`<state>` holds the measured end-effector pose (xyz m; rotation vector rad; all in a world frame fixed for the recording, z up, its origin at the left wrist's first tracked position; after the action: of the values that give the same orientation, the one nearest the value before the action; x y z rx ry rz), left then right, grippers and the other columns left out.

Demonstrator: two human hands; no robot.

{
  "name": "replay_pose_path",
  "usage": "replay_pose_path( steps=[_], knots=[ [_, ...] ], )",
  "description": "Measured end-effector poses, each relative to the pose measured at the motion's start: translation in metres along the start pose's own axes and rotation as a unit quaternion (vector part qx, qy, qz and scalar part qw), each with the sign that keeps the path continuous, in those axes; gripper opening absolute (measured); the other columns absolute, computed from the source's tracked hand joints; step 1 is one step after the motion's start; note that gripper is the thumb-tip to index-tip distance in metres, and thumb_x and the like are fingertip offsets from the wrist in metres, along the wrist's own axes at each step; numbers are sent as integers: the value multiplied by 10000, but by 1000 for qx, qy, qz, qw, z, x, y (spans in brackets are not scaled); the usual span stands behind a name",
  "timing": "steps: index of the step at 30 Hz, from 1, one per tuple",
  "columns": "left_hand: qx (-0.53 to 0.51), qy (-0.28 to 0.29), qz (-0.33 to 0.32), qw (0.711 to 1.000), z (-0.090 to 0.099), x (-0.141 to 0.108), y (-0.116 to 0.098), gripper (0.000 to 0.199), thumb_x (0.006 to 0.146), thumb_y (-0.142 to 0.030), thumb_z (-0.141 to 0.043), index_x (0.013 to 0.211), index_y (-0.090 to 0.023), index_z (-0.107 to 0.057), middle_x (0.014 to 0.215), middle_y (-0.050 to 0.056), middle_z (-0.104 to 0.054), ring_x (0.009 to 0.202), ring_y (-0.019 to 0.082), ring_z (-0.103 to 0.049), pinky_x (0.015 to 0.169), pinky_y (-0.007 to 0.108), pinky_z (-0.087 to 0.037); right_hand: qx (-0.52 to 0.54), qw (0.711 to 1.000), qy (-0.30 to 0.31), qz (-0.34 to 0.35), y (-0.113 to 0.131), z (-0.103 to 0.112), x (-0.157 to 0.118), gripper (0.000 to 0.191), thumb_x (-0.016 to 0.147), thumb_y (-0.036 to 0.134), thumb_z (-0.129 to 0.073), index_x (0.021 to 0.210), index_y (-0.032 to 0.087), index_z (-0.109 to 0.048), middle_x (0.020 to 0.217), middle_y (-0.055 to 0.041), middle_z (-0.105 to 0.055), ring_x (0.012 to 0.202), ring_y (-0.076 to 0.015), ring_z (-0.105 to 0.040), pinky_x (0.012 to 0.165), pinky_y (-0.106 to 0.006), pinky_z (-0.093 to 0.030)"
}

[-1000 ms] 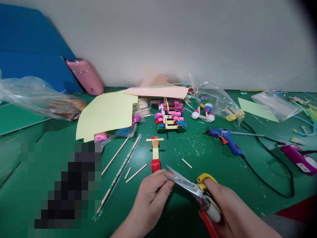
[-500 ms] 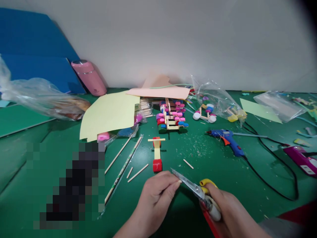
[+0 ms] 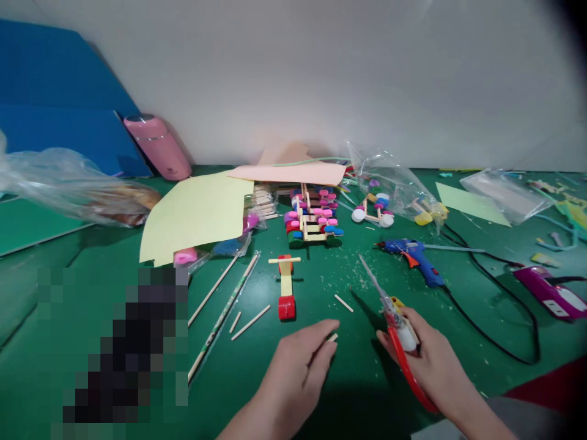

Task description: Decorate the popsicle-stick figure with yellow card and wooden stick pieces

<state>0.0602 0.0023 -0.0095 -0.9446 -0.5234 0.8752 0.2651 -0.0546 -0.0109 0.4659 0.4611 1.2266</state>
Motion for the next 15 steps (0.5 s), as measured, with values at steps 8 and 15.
replay_pose_path(
  steps=[8, 15],
  knots=[
    [415, 71, -98, 902, -23, 1, 1, 338, 716, 19, -446, 1011, -68, -586, 797, 111, -663, 669, 234, -618, 590, 374, -520, -5, 998, -13, -64, -14, -6, 10, 325, 728, 445, -555, 967, 232, -505, 784, -9, -675, 654, -182, -638, 560, -237, -489],
    [449, 21, -77, 890, -19, -2, 3, 347, 691, -10, -510, 1021, -95, -578, 936, 136, -639, 666, 221, -612, 553, 332, -518, -22, 998, -20, -52, -15, -8, 14, 364, 703, 483, -566, 958, 229, -521, 748, -10, -674, 605, -183, -637, 529, -244, -487]
  ],
)
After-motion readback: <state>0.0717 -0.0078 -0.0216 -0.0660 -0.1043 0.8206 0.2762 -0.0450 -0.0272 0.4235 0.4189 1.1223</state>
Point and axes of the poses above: each hand's wrist, its own x-axis towards the middle knuckle, its own z-axis out of the back of the hand, y = z × x, the point moved 1 cm from there along x, towards the middle knuckle
